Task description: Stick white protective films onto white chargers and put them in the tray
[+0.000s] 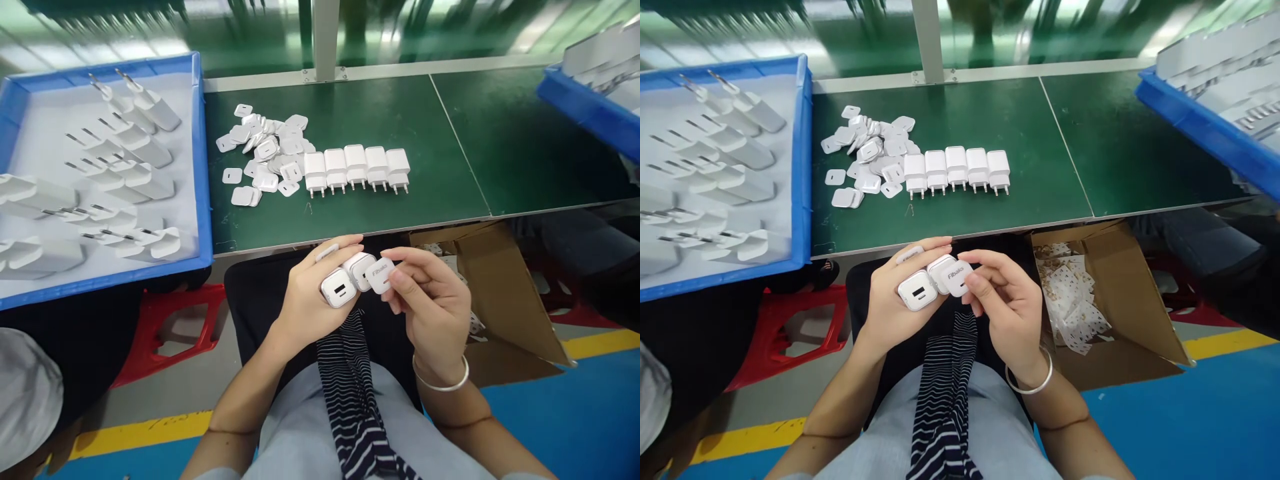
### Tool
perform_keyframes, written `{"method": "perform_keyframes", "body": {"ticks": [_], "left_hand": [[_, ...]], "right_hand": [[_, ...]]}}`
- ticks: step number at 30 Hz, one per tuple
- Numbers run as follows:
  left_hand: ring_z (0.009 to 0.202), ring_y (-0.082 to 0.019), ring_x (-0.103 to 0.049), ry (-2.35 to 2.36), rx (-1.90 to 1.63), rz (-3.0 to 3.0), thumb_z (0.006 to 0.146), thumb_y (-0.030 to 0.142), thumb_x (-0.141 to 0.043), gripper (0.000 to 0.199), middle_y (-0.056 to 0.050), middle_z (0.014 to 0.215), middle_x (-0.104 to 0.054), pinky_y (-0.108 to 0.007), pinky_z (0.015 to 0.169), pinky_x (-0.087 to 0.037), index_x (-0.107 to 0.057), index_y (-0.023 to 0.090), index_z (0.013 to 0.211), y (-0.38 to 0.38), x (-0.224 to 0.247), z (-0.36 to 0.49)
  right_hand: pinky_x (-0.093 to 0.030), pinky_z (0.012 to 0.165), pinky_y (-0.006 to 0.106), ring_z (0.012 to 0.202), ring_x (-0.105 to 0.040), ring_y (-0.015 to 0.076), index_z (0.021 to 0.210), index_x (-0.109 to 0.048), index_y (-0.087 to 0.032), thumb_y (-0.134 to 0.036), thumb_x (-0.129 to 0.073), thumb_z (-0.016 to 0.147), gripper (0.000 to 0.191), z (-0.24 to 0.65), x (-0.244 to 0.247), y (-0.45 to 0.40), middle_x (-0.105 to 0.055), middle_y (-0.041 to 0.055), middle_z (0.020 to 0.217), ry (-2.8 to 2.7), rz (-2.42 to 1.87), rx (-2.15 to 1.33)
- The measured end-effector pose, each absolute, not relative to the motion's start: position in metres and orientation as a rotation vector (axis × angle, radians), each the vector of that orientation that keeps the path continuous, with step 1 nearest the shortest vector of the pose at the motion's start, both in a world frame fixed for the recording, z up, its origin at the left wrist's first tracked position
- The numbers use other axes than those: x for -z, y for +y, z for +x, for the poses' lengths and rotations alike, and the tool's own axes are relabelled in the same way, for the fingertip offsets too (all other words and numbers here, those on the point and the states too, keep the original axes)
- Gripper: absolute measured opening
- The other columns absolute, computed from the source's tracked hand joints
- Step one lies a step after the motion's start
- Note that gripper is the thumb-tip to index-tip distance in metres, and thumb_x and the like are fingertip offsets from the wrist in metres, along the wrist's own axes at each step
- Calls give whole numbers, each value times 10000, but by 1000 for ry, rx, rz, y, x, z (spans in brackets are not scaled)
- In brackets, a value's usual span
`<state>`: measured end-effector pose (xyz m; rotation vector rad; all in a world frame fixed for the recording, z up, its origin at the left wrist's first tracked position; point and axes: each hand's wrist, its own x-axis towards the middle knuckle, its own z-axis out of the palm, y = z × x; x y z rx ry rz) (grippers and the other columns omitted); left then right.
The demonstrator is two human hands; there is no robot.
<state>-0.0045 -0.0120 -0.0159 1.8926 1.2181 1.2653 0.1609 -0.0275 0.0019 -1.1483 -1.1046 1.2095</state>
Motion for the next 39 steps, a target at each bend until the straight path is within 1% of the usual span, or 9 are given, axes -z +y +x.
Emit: {"method": "perform_keyframes", "body": {"ticks": [6,12,15,20,27,39], "left_hand": [[1165,-204,-699,1264,-1276,1958,784,50,-688,435,-104,1296,-710,-325,1028,-591,-683,163,1204,-15,15,-7],[1160,-211,-704,1282,-1269,1994,790,54,-660,429,-99,1294,-712,-339,1019,-601,-680,176,1202,-15,15,-7],[1162,-212,-703,1281,-1282,2021,783,42,-664,440,-109,1298,-708,-332,1021,-600,-675,164,1205,-15,14,-8],[1149,-218,-710,1291,-1277,2038,803,52,-655,428,-97,1296,-709,-344,1009,-607,-669,183,1210,-16,13,-9],[1161,-208,-703,1279,-1284,2041,793,36,-662,444,-102,1301,-705,-316,1027,-597,-667,168,1218,-17,14,-10],[1165,-215,-704,1321,-1268,2055,824,73,-642,426,-84,1308,-705,-338,1026,-600,-660,195,1231,-19,13,-8]], "right_hand": [[-375,386,173,404,-493,56,1048,-757,-267,-183,-698,932,155,158,-3,-28,-673,-49,597,-1068,-1142,-1337],[-356,366,184,383,-496,66,1040,-747,-245,-206,-713,917,133,155,-2,-26,-676,-46,590,-1058,-1167,-1347],[-359,369,183,386,-498,65,1041,-749,-250,-204,-713,916,138,155,-1,-25,-676,-48,591,-1067,-1167,-1349],[-369,369,189,387,-496,68,1041,-752,-245,-210,-716,914,137,155,-2,-24,-667,-47,589,-1092,-1192,-1340],[-377,382,173,396,-497,58,1036,-751,-257,-200,-718,917,135,153,-2,-24,-671,-53,591,-1097,-1200,-1344],[-404,367,200,388,-510,79,1027,-752,-232,-234,-734,898,130,153,-2,-24,-674,-43,584,-1134,-1244,-1285]]}}
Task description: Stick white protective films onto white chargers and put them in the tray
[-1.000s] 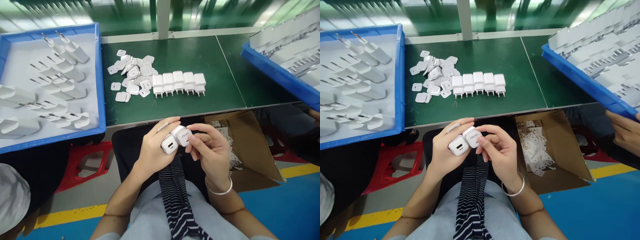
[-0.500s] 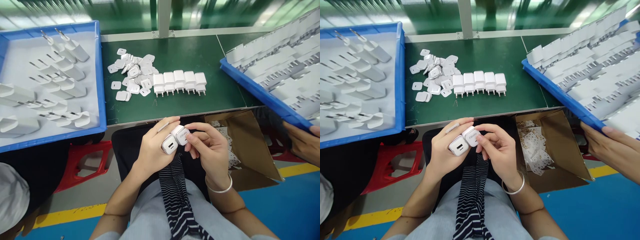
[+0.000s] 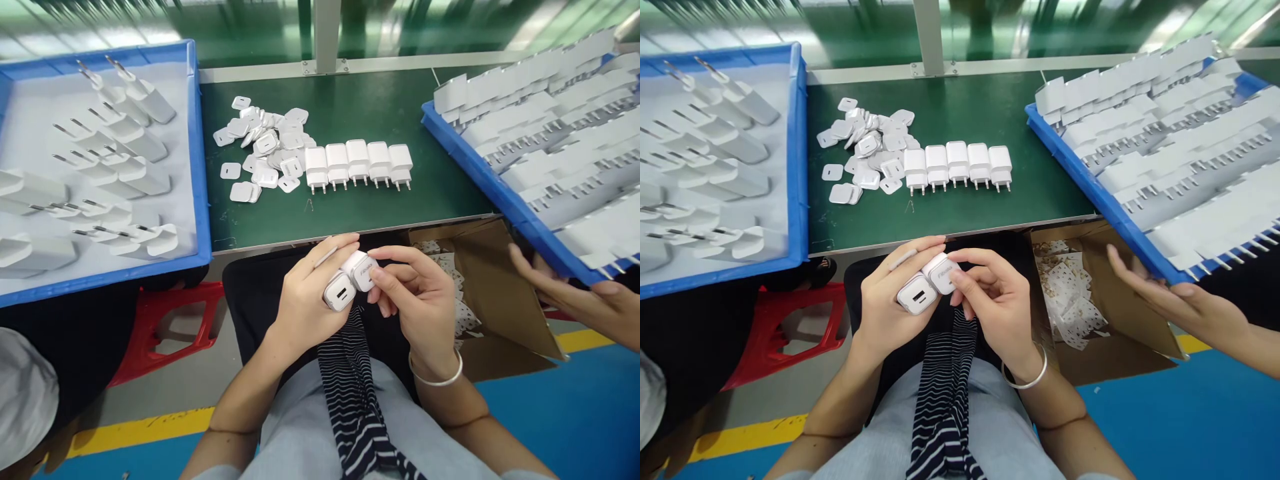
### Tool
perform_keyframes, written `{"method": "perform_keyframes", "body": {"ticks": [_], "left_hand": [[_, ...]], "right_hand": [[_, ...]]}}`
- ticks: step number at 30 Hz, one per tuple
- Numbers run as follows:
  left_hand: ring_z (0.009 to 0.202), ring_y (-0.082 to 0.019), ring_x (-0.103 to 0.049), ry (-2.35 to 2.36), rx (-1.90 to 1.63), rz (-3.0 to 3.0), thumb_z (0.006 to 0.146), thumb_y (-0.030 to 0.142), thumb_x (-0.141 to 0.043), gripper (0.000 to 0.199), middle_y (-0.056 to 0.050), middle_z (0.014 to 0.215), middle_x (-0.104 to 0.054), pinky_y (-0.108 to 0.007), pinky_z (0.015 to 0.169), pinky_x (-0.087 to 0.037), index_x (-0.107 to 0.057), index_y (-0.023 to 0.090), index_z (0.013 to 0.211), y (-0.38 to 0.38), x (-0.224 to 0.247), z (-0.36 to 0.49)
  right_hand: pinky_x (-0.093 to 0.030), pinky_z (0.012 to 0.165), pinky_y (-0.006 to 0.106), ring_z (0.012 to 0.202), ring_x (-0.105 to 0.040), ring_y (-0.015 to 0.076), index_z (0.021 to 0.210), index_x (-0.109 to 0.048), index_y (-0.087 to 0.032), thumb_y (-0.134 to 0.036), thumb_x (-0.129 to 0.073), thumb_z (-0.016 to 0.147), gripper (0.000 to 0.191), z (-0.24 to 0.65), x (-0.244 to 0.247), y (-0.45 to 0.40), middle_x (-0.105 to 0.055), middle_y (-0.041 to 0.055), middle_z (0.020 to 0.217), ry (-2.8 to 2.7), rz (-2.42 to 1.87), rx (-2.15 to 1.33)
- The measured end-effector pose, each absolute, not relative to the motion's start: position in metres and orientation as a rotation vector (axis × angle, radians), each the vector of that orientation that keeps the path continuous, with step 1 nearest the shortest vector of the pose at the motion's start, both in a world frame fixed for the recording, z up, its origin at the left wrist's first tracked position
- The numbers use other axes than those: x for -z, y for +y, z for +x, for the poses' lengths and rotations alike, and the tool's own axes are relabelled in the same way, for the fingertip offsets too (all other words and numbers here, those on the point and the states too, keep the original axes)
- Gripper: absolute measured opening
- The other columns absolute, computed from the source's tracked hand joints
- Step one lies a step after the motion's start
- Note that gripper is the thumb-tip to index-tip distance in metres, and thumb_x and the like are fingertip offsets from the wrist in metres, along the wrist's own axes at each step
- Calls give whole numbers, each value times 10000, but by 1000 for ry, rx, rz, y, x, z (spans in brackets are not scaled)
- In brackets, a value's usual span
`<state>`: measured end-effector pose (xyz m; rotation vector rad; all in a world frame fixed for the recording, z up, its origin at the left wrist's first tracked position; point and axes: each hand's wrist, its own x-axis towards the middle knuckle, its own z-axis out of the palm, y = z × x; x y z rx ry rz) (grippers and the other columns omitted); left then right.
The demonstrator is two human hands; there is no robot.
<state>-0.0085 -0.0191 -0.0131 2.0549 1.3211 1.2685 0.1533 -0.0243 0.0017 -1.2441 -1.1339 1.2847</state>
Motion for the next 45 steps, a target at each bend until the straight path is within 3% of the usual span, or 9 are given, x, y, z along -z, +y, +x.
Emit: {"method": "perform_keyframes", "body": {"ticks": [15,31,37,42,45], "left_hand": [[1172,-210,-701,1312,-1267,2078,825,64,-645,415,-87,1308,-704,-336,1047,-588,-653,188,1220,-19,14,-7],[1222,-199,-666,1207,-1213,2185,796,17,-636,452,-127,1295,-701,-328,1178,-478,-651,102,1240,-12,17,-11],[1166,-181,-685,1156,-1234,1981,792,39,-698,403,-104,1245,-725,-271,1043,-555,-694,135,1183,-9,21,-9],[1115,-219,-707,1091,-1234,1746,797,147,-784,318,-96,1202,-749,-352,986,-581,-742,194,1109,-5,25,-10],[1097,-235,-713,1000,-1239,1616,772,182,-829,341,-99,1194,-753,-378,974,-578,-758,212,1104,-3,26,-14]], "right_hand": [[-412,387,172,407,-512,61,1018,-754,-244,-183,-747,884,147,156,-2,-22,-679,-54,595,-1188,-1234,-1266],[-414,391,157,407,-503,51,994,-746,-248,-196,-781,858,149,160,-3,-18,-682,-59,587,-1238,-1258,-1293],[-423,416,175,419,-528,66,1005,-711,-235,-188,-779,853,173,161,-4,-17,-659,-70,568,-1317,-1262,-1300],[-309,453,209,432,-373,51,979,-703,-242,-194,-787,854,158,159,-1,-14,-421,-119,483,-1456,-1304,-1143],[-315,474,215,472,-369,57,1026,-700,-256,-221,-816,839,223,161,4,-10,-435,-109,534,-1451,-1205,-1230]]}}
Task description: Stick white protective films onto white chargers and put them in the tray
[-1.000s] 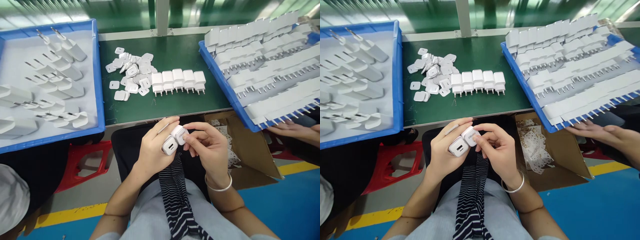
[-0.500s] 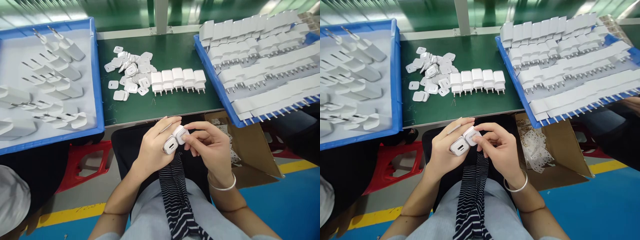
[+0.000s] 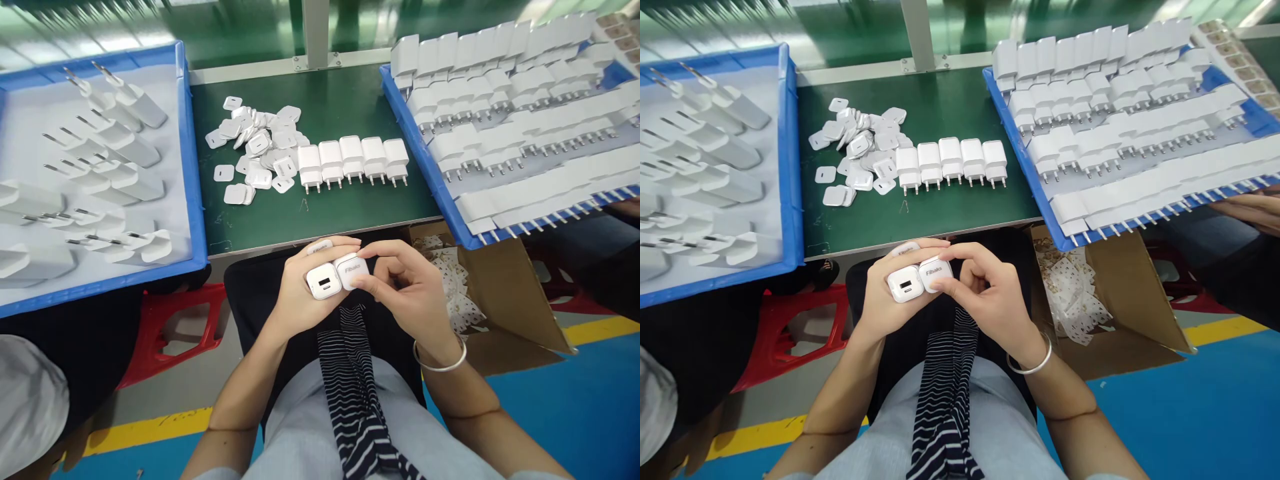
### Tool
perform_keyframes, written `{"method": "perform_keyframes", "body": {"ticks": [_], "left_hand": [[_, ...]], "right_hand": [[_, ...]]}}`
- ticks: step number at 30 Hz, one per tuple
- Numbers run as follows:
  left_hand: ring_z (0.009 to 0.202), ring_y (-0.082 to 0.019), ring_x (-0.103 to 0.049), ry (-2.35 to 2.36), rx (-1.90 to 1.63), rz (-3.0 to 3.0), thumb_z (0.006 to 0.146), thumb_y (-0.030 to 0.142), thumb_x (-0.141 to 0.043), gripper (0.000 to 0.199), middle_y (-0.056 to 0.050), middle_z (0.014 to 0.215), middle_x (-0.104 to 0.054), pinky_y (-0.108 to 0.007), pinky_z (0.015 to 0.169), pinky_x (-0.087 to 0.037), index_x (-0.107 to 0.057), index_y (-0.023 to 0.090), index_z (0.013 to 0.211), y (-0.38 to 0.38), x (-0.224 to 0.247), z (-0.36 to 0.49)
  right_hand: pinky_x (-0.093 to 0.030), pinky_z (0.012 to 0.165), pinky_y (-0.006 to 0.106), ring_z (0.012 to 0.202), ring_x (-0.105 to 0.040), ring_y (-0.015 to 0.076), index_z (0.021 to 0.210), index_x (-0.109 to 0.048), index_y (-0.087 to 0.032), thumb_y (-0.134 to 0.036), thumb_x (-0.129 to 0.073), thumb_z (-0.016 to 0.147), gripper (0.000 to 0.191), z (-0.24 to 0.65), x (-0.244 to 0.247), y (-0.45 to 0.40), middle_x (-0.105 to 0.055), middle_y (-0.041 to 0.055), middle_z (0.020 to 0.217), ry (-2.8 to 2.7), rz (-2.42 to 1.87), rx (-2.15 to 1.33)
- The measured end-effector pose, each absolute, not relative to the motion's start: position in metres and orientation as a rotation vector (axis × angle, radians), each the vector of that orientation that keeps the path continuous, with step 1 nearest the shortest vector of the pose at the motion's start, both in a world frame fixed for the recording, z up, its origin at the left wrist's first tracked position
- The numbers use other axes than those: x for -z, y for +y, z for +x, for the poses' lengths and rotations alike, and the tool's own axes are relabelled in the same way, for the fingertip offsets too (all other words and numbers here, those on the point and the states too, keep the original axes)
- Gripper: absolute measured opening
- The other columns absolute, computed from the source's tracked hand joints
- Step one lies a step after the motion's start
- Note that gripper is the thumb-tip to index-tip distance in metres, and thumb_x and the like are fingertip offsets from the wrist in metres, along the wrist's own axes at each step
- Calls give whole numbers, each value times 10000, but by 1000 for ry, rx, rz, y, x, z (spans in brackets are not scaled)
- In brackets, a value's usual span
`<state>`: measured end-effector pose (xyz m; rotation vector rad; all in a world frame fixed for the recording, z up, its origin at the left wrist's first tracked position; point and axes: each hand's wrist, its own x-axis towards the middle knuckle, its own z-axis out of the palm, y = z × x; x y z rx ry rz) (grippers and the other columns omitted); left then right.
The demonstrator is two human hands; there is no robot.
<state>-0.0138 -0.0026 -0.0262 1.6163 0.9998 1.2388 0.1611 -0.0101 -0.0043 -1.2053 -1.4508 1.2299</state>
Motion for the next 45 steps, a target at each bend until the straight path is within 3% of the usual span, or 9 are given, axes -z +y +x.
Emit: {"method": "perform_keyframes", "body": {"ticks": [4,8,14,21,30,35,39,41,45], "left_hand": [[1080,-227,-717,881,-1222,1481,740,169,-859,401,-98,1182,-758,-353,943,-580,-764,219,1126,-1,25,-17],[1053,-227,-725,891,-1205,1449,734,153,-856,410,-101,1170,-760,-348,921,-582,-768,210,1131,-2,20,-16],[1070,-259,-723,955,-1185,1470,744,211,-857,367,-111,1178,-760,-391,940,-573,-777,212,1103,-3,17,-16],[1067,-233,-723,994,-1167,1510,757,211,-842,343,-107,1166,-761,-355,940,-585,-776,199,1094,-4,15,-15],[1082,-246,-728,1044,-1184,1587,776,166,-799,340,-110,1186,-758,-398,957,-587,-754,207,1110,-8,23,-18],[1080,-238,-725,952,-1128,1753,761,87,-733,401,-95,1204,-749,-362,935,-593,-728,215,1140,-10,23,-21],[856,-178,-718,954,-996,1784,762,60,-669,234,-58,957,-753,-279,763,-588,-738,180,951,-14,19,-23],[801,-159,-702,977,-936,1802,748,40,-645,257,-45,892,-737,-256,726,-572,-742,168,949,-17,16,-24],[935,-206,-729,969,-859,1805,702,34,-645,422,-84,1081,-752,-305,821,-590,-748,177,1086,-21,15,-28]], "right_hand": [[-429,498,205,542,-538,82,1126,-700,-264,-291,-729,927,202,168,10,-6,-604,-55,651,-1308,-953,-1590],[-465,505,196,543,-551,83,1171,-700,-273,-306,-635,995,190,170,12,-8,-637,-38,672,-1189,-870,-1693],[-422,528,199,579,-502,84,1115,-685,-269,-267,-771,888,243,162,9,-12,-547,-61,662,-1189,-920,-1601],[-350,506,234,558,-445,102,1014,-613,-258,-269,-827,820,289,153,13,-16,-487,-81,638,-1262,-1092,-1425],[-362,515,257,573,-450,119,1112,-638,-245,-339,-759,885,274,162,22,-11,-505,-56,668,-1400,-1010,-1449],[-424,612,282,696,-509,139,1157,-707,-258,-239,-698,930,228,167,0,12,-572,-7,802,-1649,-1091,-1142],[-416,581,267,687,-533,126,984,-770,-228,-267,-770,873,118,164,-7,37,-613,5,826,-1906,-975,-1314],[-422,571,262,665,-557,123,882,-777,-208,-291,-764,877,83,163,-5,45,-645,11,804,-1953,-916,-1409],[-482,622,266,706,-632,143,825,-746,-193,-205,-681,918,114,162,1,50,-708,22,806,-1965,-956,-1431]]}}
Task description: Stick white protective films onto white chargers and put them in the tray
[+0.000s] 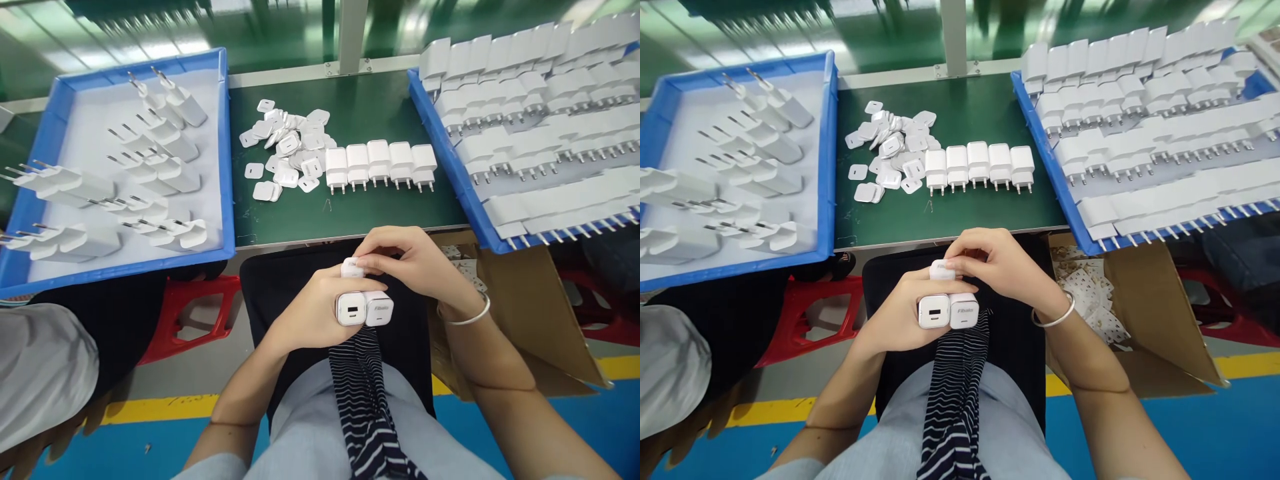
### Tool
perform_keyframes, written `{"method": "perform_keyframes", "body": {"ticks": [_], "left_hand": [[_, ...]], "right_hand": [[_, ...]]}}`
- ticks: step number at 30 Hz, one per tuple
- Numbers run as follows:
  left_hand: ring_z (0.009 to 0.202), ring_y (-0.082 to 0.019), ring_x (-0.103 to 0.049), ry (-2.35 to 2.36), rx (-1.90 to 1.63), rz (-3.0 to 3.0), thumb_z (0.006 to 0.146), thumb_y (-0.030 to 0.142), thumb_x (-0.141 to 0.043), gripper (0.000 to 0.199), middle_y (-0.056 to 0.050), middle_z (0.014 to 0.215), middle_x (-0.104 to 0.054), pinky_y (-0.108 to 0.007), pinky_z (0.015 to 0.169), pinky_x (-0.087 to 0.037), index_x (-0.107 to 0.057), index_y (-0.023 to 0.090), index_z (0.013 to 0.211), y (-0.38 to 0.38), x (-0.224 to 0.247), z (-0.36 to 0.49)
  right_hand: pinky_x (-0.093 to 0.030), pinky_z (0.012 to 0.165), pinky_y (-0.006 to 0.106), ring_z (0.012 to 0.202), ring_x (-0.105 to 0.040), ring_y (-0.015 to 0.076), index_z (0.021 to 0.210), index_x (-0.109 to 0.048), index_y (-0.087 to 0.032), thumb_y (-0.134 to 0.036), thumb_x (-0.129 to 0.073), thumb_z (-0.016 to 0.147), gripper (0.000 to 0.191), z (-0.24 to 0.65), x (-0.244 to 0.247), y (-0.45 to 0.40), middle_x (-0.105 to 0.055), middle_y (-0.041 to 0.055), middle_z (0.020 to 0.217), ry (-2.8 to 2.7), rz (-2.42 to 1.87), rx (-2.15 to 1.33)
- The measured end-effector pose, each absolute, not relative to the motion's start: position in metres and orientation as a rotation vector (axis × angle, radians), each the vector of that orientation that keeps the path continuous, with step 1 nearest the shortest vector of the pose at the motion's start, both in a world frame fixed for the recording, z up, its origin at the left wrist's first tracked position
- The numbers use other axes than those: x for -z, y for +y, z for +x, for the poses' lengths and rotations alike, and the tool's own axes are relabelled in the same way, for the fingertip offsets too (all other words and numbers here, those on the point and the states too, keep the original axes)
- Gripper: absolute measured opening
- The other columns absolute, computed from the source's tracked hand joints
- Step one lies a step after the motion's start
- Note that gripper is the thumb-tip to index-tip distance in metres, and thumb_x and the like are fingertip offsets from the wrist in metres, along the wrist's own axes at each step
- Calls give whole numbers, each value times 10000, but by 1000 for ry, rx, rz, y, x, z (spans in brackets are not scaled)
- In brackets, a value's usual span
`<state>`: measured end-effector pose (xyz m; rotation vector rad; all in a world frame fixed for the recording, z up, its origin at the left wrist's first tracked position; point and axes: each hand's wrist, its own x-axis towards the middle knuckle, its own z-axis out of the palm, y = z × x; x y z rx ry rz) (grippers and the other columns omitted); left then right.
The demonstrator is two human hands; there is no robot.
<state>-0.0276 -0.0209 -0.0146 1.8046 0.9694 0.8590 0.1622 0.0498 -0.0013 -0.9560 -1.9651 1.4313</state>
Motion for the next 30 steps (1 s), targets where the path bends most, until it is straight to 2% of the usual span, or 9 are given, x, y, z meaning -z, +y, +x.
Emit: {"method": "perform_keyframes", "body": {"ticks": [5,10,12,14,16,18,23,30], "left_hand": [[944,-227,-749,1051,-831,1726,702,45,-673,411,-78,1053,-775,-332,834,-606,-754,191,1078,-21,19,-29],[1150,-271,-719,1088,-917,1630,709,45,-702,379,-109,1196,-759,-372,966,-586,-751,178,1061,-16,23,-29],[1091,-251,-735,1098,-943,1584,707,34,-709,359,-94,1160,-768,-348,917,-594,-751,180,1032,-14,23,-27],[930,-199,-743,1103,-937,1567,714,23,-702,301,-57,1037,-780,-298,816,-587,-754,182,964,-13,22,-26],[780,-150,-699,1106,-919,1572,721,23,-701,225,-17,885,-757,-253,720,-551,-745,178,877,-11,21,-24],[712,-125,-651,1119,-921,1576,720,31,-713,181,5,796,-717,-230,665,-514,-731,171,833,-11,21,-22],[715,-134,-648,1107,-905,1579,759,77,-710,161,-5,811,-726,-240,646,-493,-737,173,885,-11,20,-22],[711,-129,-652,1119,-897,1605,779,67,-676,138,-5,818,-737,-242,654,-496,-732,170,853,-10,20,-22]], "right_hand": [[-489,645,276,721,-643,152,848,-712,-201,-148,-623,935,135,165,4,48,-729,19,832,-2068,-1083,-1181],[-495,561,264,581,-586,125,907,-692,-222,-193,-614,967,103,174,-1,42,-649,-8,703,-1883,-1204,-1066],[-502,525,249,560,-582,119,906,-700,-224,-208,-652,952,69,174,-6,36,-643,-11,680,-1774,-1192,-1106],[-511,508,235,555,-592,111,899,-713,-221,-216,-683,935,47,171,-11,29,-676,-6,714,-1733,-1148,-1211],[-525,514,225,559,-601,101,901,-724,-217,-215,-695,925,38,166,-14,24,-718,0,781,-1743,-1099,-1319],[-540,541,226,587,-619,104,914,-733,-213,-207,-688,926,47,162,-15,23,-747,9,838,-1776,-1063,-1382],[-546,615,257,695,-672,151,888,-761,-209,-214,-700,916,68,158,-16,26,-770,23,841,-1883,-1001,-1410],[-486,585,266,653,-628,152,806,-755,-176,-255,-742,884,111,153,-14,24,-760,35,781,-1827,-1062,-1477]]}}
